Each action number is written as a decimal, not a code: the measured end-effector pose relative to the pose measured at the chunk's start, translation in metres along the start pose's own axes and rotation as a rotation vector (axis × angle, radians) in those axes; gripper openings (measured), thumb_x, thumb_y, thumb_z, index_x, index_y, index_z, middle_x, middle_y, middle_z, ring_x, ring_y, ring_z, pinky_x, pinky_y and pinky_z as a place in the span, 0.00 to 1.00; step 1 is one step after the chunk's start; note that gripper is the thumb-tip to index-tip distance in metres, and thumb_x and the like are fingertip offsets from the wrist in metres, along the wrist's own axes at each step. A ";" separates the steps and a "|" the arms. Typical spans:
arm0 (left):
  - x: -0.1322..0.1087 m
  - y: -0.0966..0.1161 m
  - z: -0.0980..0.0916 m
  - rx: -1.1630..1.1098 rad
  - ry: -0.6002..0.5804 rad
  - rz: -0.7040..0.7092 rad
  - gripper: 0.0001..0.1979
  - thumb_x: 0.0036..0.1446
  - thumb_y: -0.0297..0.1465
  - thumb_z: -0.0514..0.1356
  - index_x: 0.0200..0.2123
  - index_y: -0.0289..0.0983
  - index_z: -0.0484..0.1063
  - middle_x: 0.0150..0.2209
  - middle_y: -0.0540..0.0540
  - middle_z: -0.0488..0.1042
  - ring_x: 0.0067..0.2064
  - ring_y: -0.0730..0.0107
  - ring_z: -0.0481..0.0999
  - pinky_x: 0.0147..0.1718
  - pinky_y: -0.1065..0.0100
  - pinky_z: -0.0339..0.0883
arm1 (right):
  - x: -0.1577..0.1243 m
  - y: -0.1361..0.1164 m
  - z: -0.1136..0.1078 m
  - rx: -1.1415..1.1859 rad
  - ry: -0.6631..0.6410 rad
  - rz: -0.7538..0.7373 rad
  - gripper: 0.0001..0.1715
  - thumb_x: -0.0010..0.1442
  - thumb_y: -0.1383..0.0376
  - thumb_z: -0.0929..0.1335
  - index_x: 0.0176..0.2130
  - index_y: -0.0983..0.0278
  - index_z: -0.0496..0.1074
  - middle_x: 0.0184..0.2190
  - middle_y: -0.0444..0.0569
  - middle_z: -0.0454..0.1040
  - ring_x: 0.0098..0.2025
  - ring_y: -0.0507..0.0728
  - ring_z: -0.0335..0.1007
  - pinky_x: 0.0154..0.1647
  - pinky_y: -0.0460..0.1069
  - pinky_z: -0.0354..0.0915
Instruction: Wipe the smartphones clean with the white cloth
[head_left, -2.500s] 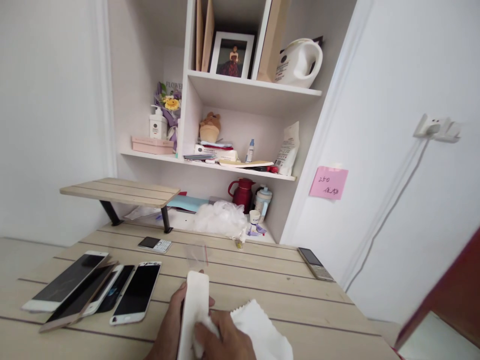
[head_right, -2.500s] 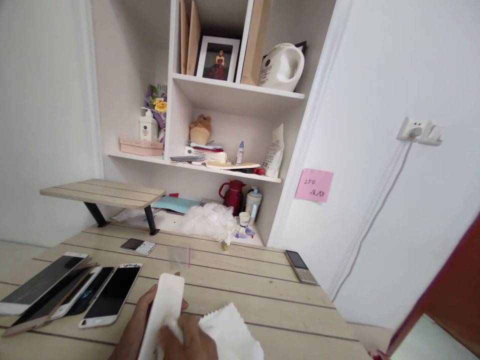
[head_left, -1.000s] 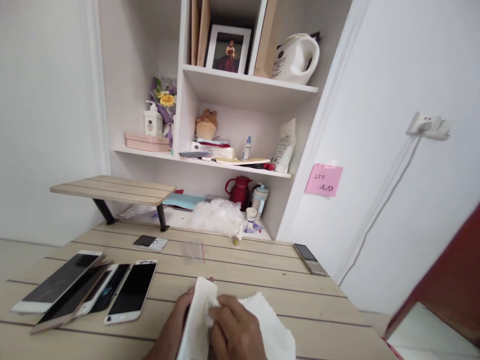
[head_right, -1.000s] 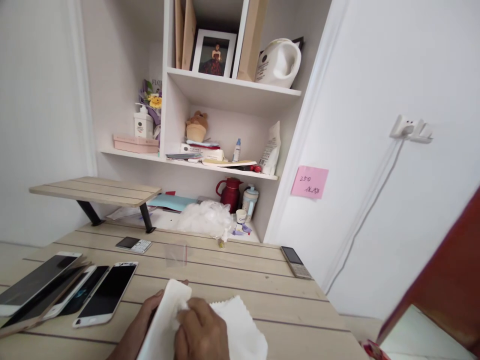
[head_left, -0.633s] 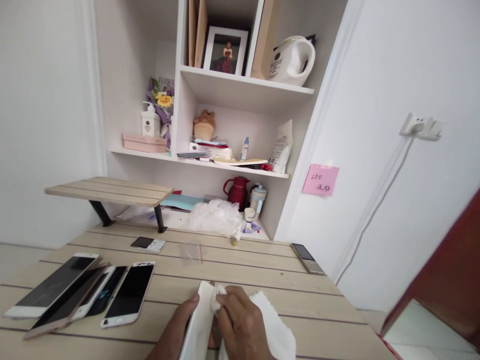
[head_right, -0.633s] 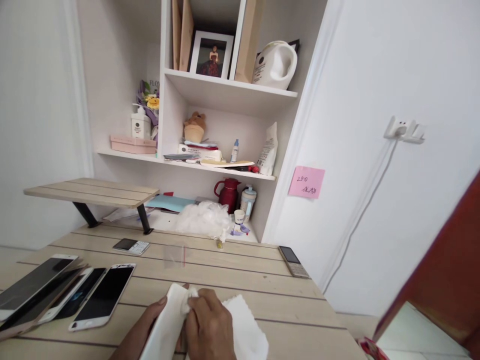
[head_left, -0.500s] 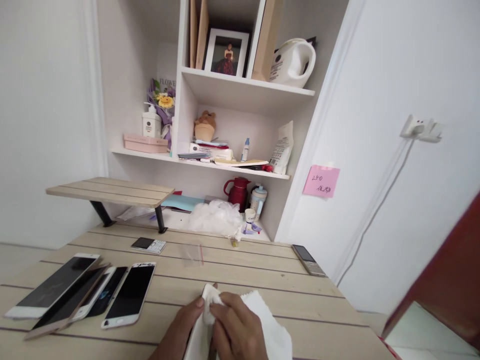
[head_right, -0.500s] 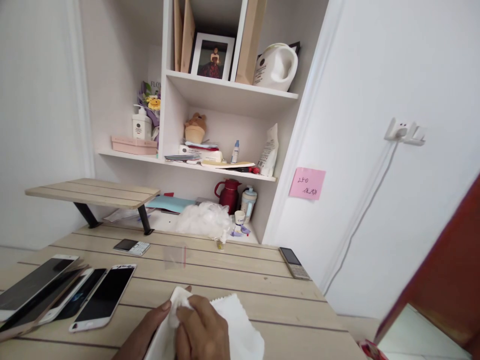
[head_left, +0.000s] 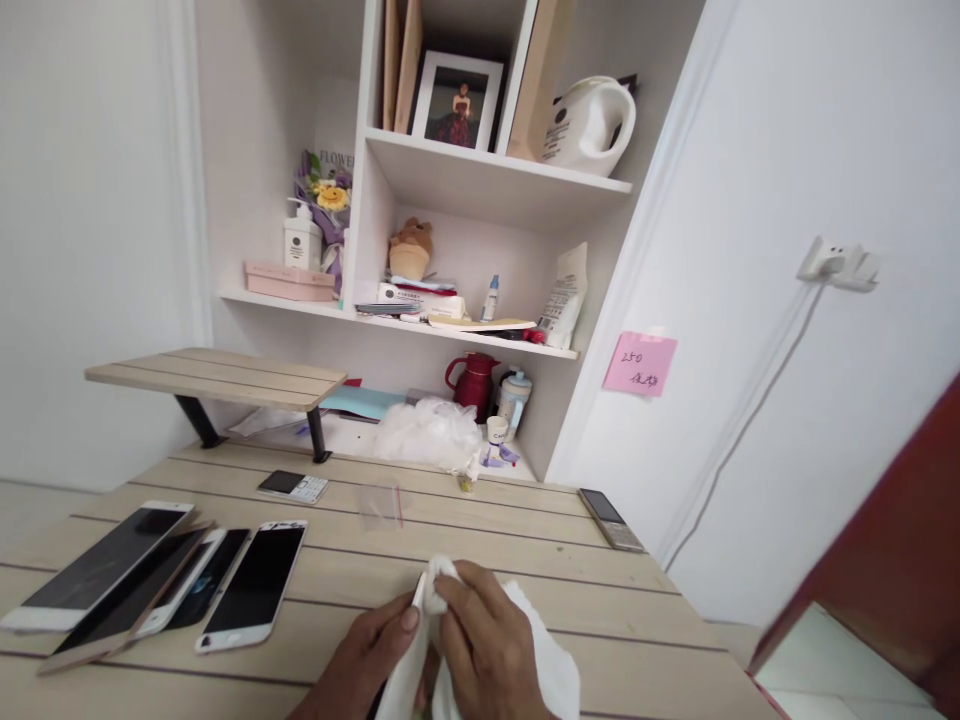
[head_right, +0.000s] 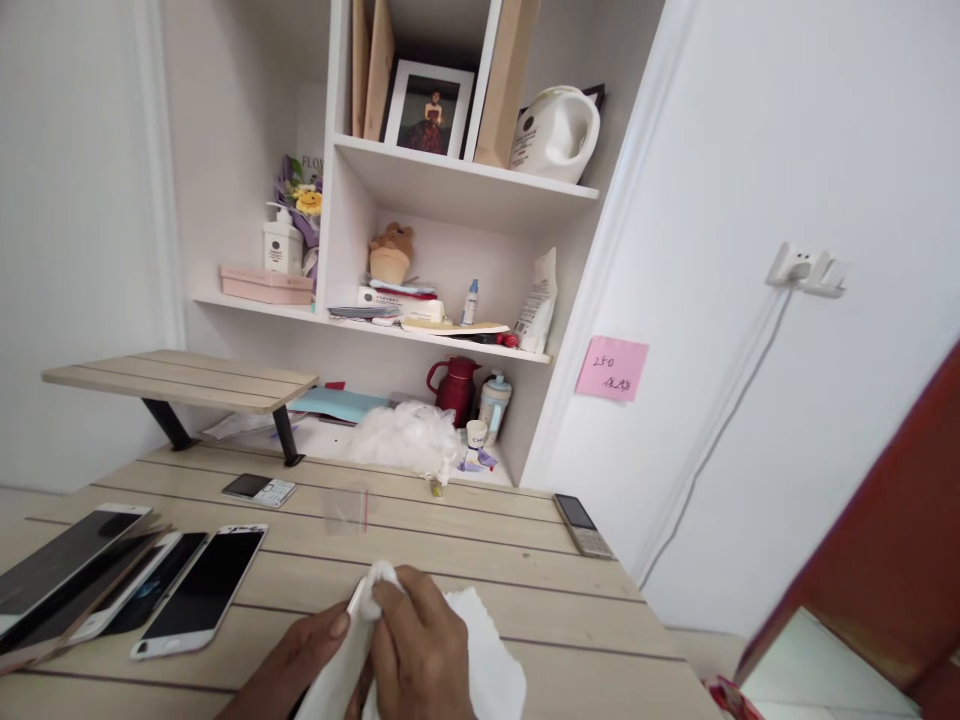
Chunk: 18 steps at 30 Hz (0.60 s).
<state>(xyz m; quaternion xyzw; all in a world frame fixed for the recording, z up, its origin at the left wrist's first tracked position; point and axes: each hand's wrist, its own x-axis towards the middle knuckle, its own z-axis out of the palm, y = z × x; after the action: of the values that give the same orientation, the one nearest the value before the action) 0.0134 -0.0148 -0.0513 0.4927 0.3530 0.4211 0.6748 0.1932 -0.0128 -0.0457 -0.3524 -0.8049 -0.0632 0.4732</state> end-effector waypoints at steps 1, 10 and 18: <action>0.003 -0.002 -0.001 0.033 -0.028 0.018 0.26 0.58 0.52 0.61 0.42 0.33 0.75 0.29 0.49 0.76 0.27 0.69 0.74 0.27 0.68 0.67 | 0.001 0.001 0.000 0.018 0.010 0.053 0.18 0.67 0.73 0.62 0.53 0.61 0.71 0.48 0.55 0.74 0.46 0.57 0.77 0.47 0.52 0.76; 0.018 -0.017 -0.007 0.146 -0.169 0.154 0.33 0.55 0.56 0.59 0.48 0.31 0.74 0.24 0.47 0.72 0.22 0.72 0.68 0.22 0.71 0.57 | 0.008 -0.002 -0.006 0.158 -0.020 0.152 0.19 0.65 0.74 0.62 0.51 0.59 0.73 0.46 0.52 0.76 0.47 0.56 0.76 0.47 0.49 0.74; 0.014 -0.012 -0.004 0.081 -0.239 0.135 0.29 0.55 0.53 0.61 0.44 0.32 0.75 0.23 0.48 0.70 0.22 0.74 0.65 0.22 0.71 0.58 | 0.008 -0.001 -0.008 0.341 0.004 0.214 0.18 0.63 0.74 0.63 0.48 0.57 0.74 0.46 0.48 0.76 0.49 0.55 0.73 0.50 0.49 0.69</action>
<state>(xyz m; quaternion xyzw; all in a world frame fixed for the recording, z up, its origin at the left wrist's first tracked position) 0.0176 -0.0028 -0.0643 0.5887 0.2526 0.3894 0.6617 0.1961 -0.0127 -0.0352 -0.3504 -0.7611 0.1240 0.5316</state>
